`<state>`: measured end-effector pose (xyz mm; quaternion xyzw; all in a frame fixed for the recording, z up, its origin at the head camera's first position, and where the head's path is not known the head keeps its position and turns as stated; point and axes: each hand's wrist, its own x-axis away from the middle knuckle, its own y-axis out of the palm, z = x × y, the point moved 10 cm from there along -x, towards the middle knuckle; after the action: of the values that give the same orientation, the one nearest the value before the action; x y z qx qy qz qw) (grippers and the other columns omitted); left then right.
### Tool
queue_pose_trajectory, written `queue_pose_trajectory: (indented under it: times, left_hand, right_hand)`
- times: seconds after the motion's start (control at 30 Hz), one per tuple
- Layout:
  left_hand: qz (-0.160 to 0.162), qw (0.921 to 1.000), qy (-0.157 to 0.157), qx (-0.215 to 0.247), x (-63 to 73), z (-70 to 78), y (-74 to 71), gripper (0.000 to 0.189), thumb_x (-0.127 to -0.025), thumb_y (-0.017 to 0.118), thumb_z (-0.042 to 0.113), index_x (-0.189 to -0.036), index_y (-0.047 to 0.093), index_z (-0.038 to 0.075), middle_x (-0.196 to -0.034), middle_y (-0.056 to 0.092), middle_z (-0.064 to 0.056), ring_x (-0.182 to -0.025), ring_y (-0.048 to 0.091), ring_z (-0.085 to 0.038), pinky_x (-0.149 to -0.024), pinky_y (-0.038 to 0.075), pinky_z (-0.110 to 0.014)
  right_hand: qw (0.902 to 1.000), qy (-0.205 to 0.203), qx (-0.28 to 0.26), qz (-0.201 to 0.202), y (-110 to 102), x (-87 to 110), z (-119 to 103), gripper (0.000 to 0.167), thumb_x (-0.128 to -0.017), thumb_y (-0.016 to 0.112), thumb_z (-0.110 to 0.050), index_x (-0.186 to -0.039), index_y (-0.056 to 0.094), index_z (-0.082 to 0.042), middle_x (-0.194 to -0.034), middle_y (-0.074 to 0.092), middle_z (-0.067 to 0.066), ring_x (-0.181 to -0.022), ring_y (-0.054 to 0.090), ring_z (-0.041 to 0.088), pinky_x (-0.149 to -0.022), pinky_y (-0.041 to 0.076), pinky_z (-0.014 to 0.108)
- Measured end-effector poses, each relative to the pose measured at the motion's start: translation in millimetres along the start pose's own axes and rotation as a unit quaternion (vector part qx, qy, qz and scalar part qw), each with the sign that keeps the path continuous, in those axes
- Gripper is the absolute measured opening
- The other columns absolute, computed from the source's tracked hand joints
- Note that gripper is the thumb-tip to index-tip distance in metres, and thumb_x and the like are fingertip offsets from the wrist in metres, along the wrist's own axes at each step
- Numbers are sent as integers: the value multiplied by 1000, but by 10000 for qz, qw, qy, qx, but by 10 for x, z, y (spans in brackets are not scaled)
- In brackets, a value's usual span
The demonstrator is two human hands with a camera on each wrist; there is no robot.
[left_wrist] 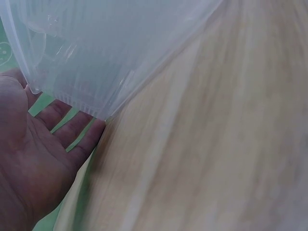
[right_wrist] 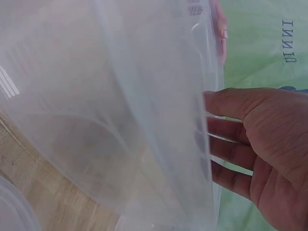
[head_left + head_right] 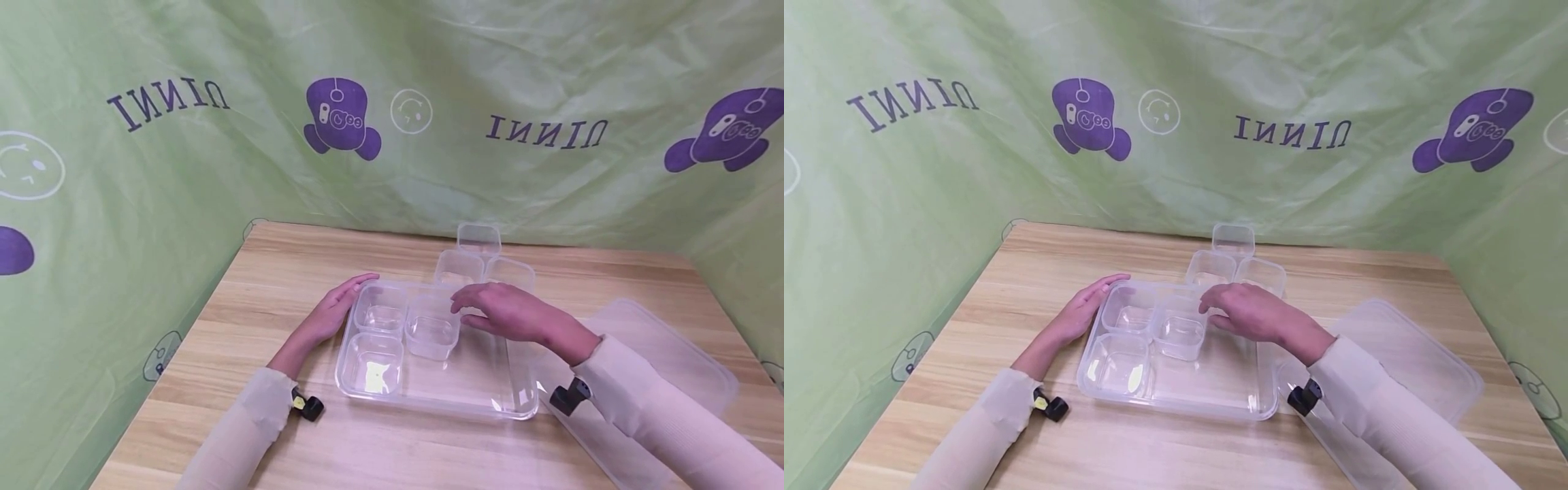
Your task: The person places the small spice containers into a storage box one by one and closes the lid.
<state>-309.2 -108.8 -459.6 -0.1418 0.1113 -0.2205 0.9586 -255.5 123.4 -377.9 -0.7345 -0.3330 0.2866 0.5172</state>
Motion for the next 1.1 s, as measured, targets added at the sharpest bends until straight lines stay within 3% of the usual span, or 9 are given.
queue_pose_trajectory:
  times: [0.53, 1.1]
  left_hand:
    - [-54, 9998, 9, 176, -11, 6, 3, 44, -115, 33, 28, -153, 50, 13, -157, 46, -5, -145, 39, -26, -121, 27, -49]
    - [-137, 9999, 95, -34, -7, 54, 13, 45, -115, 31, 26, -153, 49, 11, -157, 46, -6, -146, 38, -26, -122, 25, -48]
  right_hand:
    - [9996, 240, -37, -151, -11, -78, 128, 20, -98, 71, -9, -118, 73, -8, -119, 72, 2, -109, 67, 22, -93, 55, 47]
    - [9995, 308, -22, -32, 2, -44, 150, 24, -98, 71, -10, -122, 72, -9, -118, 72, 1, -102, 70, 23, -89, 56, 46]
